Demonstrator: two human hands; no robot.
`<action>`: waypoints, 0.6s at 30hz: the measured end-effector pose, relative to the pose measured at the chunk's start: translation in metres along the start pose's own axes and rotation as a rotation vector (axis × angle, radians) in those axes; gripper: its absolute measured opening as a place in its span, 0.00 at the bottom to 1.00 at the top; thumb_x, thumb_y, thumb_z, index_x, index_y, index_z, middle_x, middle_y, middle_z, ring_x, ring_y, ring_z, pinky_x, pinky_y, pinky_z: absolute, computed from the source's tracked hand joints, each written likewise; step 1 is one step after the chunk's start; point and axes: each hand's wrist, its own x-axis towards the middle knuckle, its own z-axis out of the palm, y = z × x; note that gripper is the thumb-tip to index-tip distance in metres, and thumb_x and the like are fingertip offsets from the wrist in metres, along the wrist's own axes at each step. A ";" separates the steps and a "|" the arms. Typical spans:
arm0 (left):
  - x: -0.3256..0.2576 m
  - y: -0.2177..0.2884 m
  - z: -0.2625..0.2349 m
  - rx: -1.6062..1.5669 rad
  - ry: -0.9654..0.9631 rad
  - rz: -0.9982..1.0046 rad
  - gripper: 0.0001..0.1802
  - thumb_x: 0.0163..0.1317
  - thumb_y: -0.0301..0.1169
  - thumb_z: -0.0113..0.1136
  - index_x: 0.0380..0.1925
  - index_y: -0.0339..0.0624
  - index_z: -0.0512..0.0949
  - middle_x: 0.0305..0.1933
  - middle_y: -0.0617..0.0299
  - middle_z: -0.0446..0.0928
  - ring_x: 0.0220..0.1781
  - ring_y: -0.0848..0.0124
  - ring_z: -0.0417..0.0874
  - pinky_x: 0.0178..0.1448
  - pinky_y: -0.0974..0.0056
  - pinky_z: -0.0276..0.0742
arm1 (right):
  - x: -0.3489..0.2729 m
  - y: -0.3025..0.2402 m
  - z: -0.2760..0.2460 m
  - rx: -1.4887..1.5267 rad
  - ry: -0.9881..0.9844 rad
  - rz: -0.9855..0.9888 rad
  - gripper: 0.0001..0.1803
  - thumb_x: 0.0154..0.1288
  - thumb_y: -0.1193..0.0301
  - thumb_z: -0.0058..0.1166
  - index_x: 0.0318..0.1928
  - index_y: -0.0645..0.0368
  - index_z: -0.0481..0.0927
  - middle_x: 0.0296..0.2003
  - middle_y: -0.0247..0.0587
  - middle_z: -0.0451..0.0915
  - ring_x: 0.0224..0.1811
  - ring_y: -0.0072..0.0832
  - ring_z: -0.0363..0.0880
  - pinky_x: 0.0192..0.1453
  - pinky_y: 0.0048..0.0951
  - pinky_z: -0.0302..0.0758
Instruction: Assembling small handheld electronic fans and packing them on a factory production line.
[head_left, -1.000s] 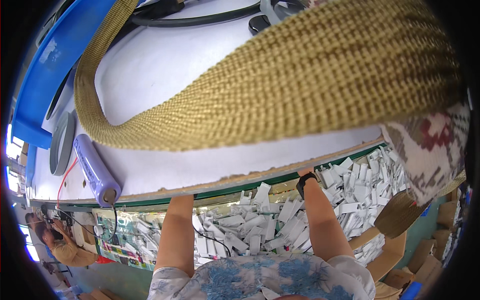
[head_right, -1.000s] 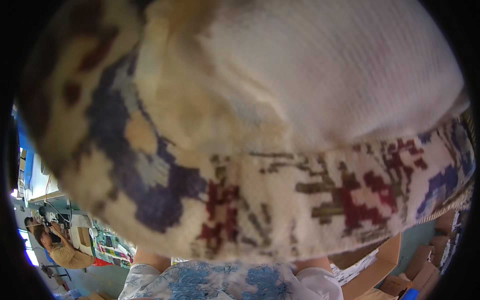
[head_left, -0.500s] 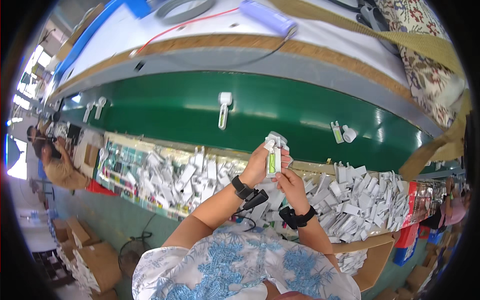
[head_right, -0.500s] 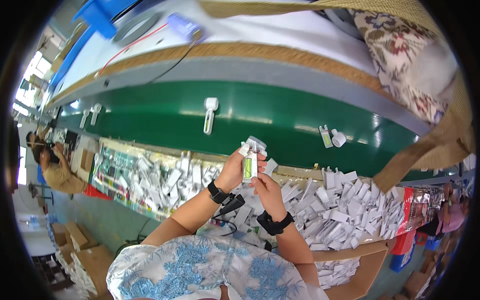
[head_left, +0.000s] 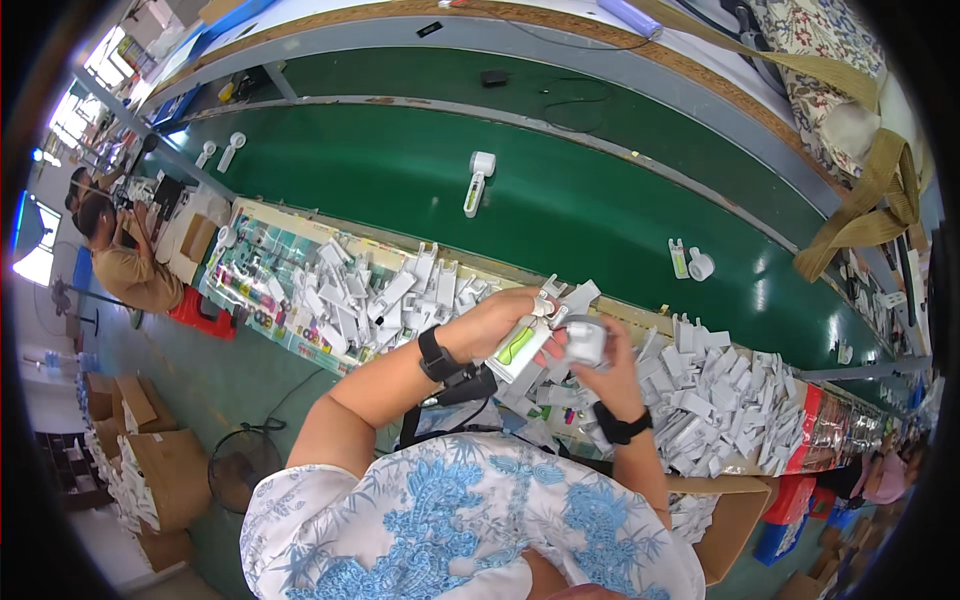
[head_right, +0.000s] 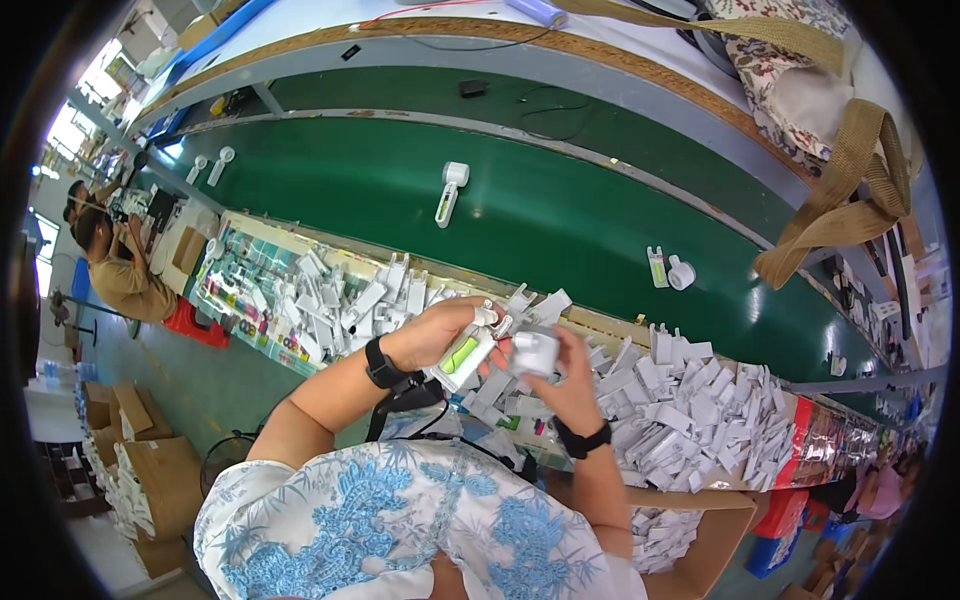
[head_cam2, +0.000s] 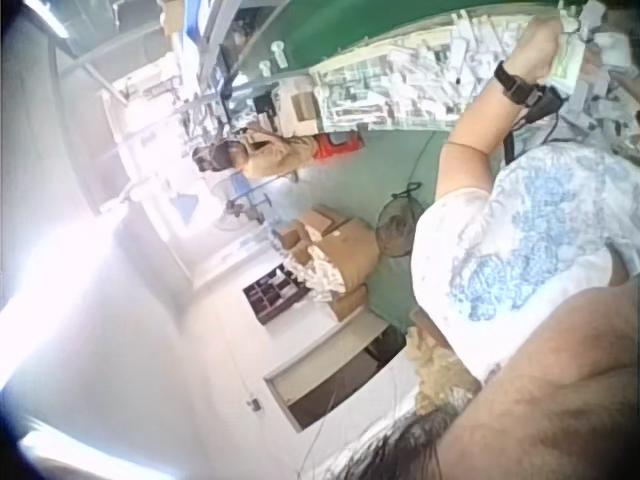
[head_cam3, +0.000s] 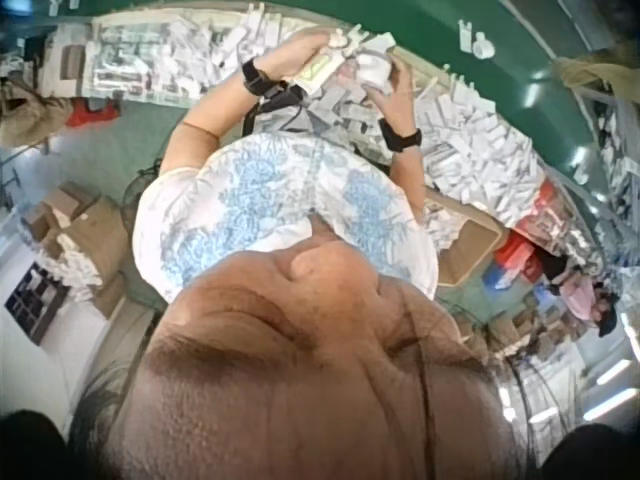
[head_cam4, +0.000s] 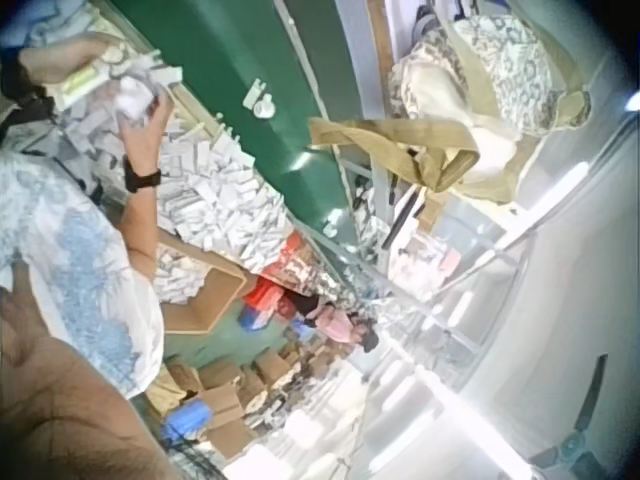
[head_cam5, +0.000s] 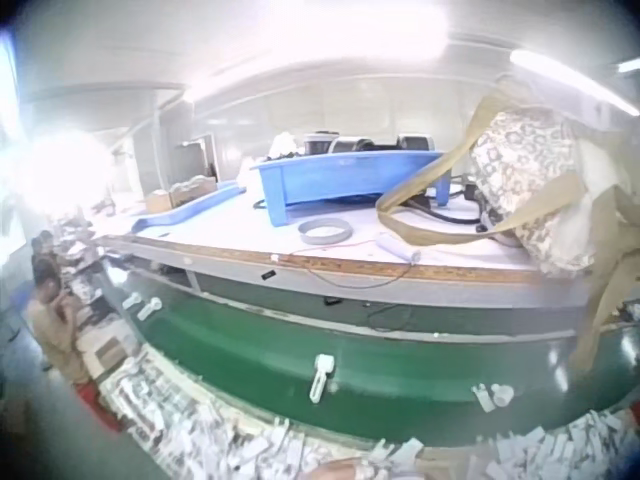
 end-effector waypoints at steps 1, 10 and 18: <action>-0.003 -0.001 -0.005 0.206 0.103 0.036 0.15 0.65 0.37 0.41 0.43 0.38 0.68 0.35 0.51 0.76 0.30 0.62 0.81 0.30 0.63 0.80 | 0.004 -0.008 -0.012 -0.585 0.119 -0.338 0.36 0.39 0.79 0.61 0.54 0.59 0.66 0.50 0.47 0.68 0.54 0.41 0.68 0.59 0.39 0.64; -0.007 -0.013 0.009 0.461 -0.075 -0.187 0.14 0.56 0.27 0.41 0.41 0.34 0.68 0.31 0.56 0.76 0.23 0.71 0.78 0.27 0.68 0.76 | 0.024 -0.054 -0.040 -0.880 -0.006 -0.700 0.25 0.39 0.83 0.56 0.44 0.52 0.73 0.48 0.40 0.72 0.55 0.42 0.68 0.61 0.46 0.61; -0.014 -0.025 0.004 0.575 -0.068 -0.090 0.12 0.51 0.22 0.49 0.38 0.33 0.69 0.28 0.59 0.76 0.20 0.74 0.76 0.24 0.71 0.73 | 0.014 -0.060 -0.035 -0.810 -0.094 -0.573 0.26 0.41 0.82 0.58 0.45 0.52 0.71 0.50 0.40 0.72 0.59 0.39 0.66 0.64 0.47 0.56</action>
